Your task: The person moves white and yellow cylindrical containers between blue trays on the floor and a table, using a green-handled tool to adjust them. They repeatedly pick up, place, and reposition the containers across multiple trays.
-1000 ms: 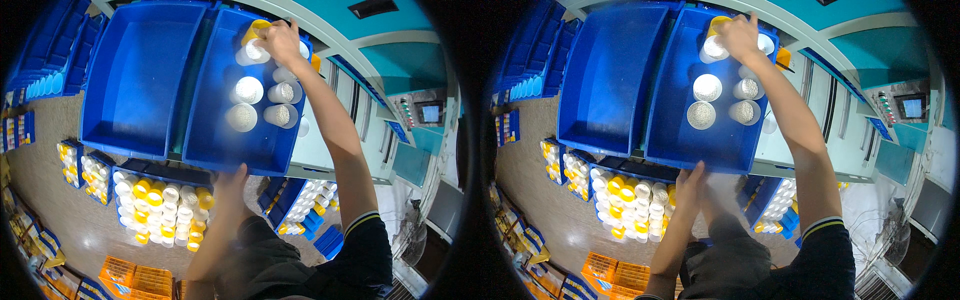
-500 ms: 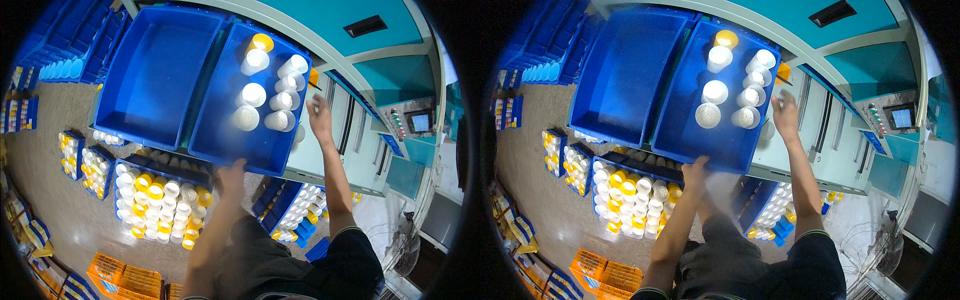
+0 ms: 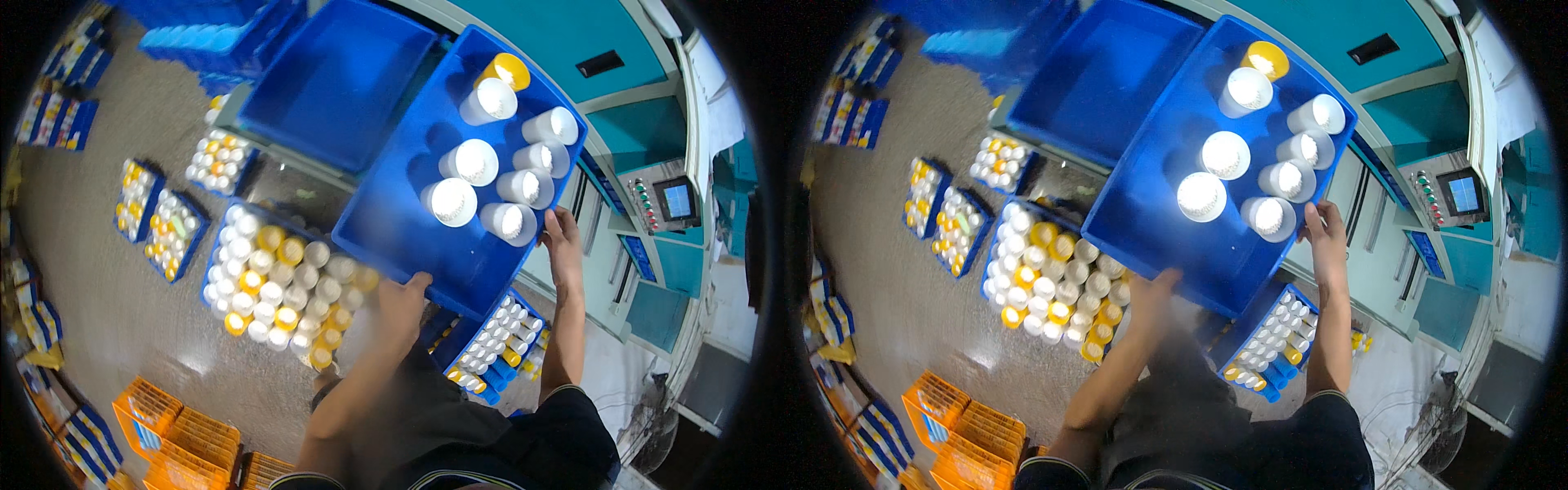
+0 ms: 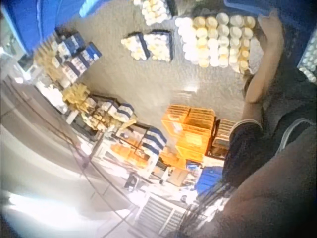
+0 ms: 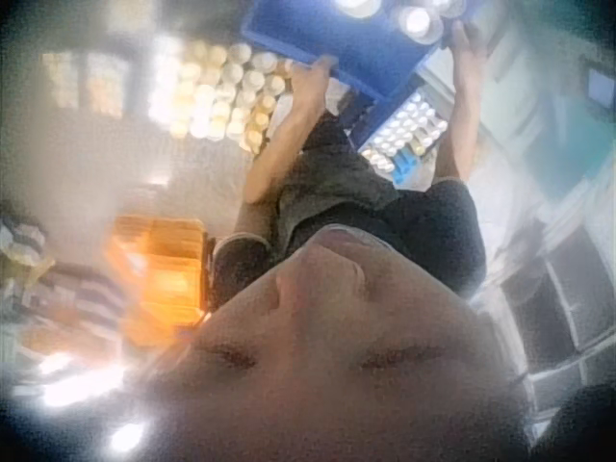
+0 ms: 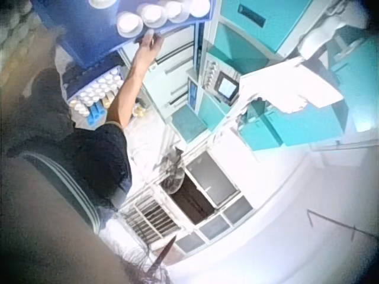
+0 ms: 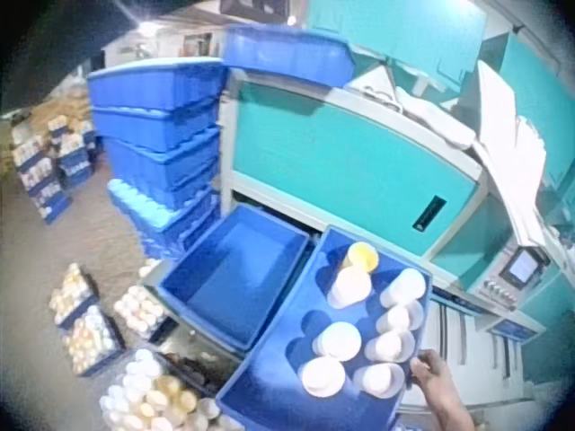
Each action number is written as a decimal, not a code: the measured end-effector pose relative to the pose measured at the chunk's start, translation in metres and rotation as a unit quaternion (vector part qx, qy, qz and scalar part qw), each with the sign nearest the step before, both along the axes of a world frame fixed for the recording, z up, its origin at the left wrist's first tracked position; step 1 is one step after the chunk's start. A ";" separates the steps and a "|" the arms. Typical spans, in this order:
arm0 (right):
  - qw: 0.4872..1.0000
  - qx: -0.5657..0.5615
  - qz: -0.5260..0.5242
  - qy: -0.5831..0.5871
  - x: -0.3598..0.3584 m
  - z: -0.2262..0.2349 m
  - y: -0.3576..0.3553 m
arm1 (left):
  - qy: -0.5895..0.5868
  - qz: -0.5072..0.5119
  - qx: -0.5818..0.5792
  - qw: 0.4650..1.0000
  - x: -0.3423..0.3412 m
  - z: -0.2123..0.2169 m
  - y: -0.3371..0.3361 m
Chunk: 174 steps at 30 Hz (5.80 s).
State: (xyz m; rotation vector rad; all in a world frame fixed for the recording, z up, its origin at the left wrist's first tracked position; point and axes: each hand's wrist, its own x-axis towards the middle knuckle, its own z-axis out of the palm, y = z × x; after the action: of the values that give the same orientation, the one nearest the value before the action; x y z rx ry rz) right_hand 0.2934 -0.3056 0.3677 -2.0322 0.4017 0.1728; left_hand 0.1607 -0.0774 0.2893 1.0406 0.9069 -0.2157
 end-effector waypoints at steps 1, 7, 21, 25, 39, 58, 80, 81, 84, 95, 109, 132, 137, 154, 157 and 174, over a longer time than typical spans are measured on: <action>0.991 -0.101 0.044 -0.073 -0.020 0.011 0.017 | -0.023 0.017 -0.020 0.999 -0.021 0.012 0.012; 0.801 -0.374 0.240 -0.402 -0.160 0.065 0.162 | 0.009 0.116 -0.145 0.983 -0.183 0.040 0.098; 0.619 -0.218 0.642 -0.397 -0.451 -0.041 0.518 | 0.131 0.332 0.000 0.934 -0.529 0.051 0.288; 0.620 -0.226 0.632 -0.407 -0.483 -0.088 0.606 | 0.132 0.401 0.054 0.905 -0.572 0.012 0.341; 0.649 -0.192 0.656 -0.334 -0.509 -0.294 0.839 | 0.131 0.344 0.076 0.927 -0.637 -0.221 0.587; 0.698 -0.404 0.561 -0.185 -0.500 -0.704 0.877 | 0.138 0.099 -0.002 0.986 -0.617 -0.656 0.727; 0.845 -0.268 0.463 -0.002 -0.480 -0.609 0.856 | 0.317 -0.054 0.026 0.947 -0.588 -0.565 0.847; 0.864 -0.247 0.439 0.010 -0.477 -0.584 0.854 | 0.322 -0.053 0.049 0.944 -0.585 -0.540 0.867; 0.870 -0.244 0.415 0.109 -0.463 -0.527 0.863 | 0.343 -0.047 0.113 0.931 -0.577 -0.480 0.933; 0.898 -0.257 0.356 0.021 -0.273 -0.552 1.099 | 0.151 -0.309 0.552 0.760 -0.307 -0.535 1.233; 0.830 -0.421 0.319 -0.180 -0.098 -0.736 1.381 | -0.010 -0.532 0.670 0.518 0.103 -0.676 1.365; 0.904 -0.338 -0.184 0.183 -0.563 -0.571 1.000 | -0.362 -0.638 0.322 0.599 -0.247 -0.496 0.962; 0.896 -0.347 -0.206 0.187 -0.603 -0.628 0.944 | -0.436 -0.656 0.320 0.527 -0.249 -0.569 0.821; 0.922 -0.306 -0.189 0.142 -0.591 -0.747 0.923 | -0.459 -0.678 0.488 0.303 -0.238 -0.653 0.714; 0.932 -0.294 -0.185 0.099 -0.599 -0.736 0.921 | -0.434 -0.686 0.487 0.322 -0.246 -0.640 0.719; 0.966 -0.233 0.113 -0.016 -0.430 -0.527 1.084 | -0.153 -0.508 0.568 0.629 -0.126 -0.493 1.129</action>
State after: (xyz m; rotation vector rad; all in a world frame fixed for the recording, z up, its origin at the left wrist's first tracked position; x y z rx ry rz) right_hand -0.1361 0.7784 -0.1590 -2.5437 0.1981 0.1983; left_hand 0.0344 1.0516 -0.2041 2.6607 -0.1146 -0.3903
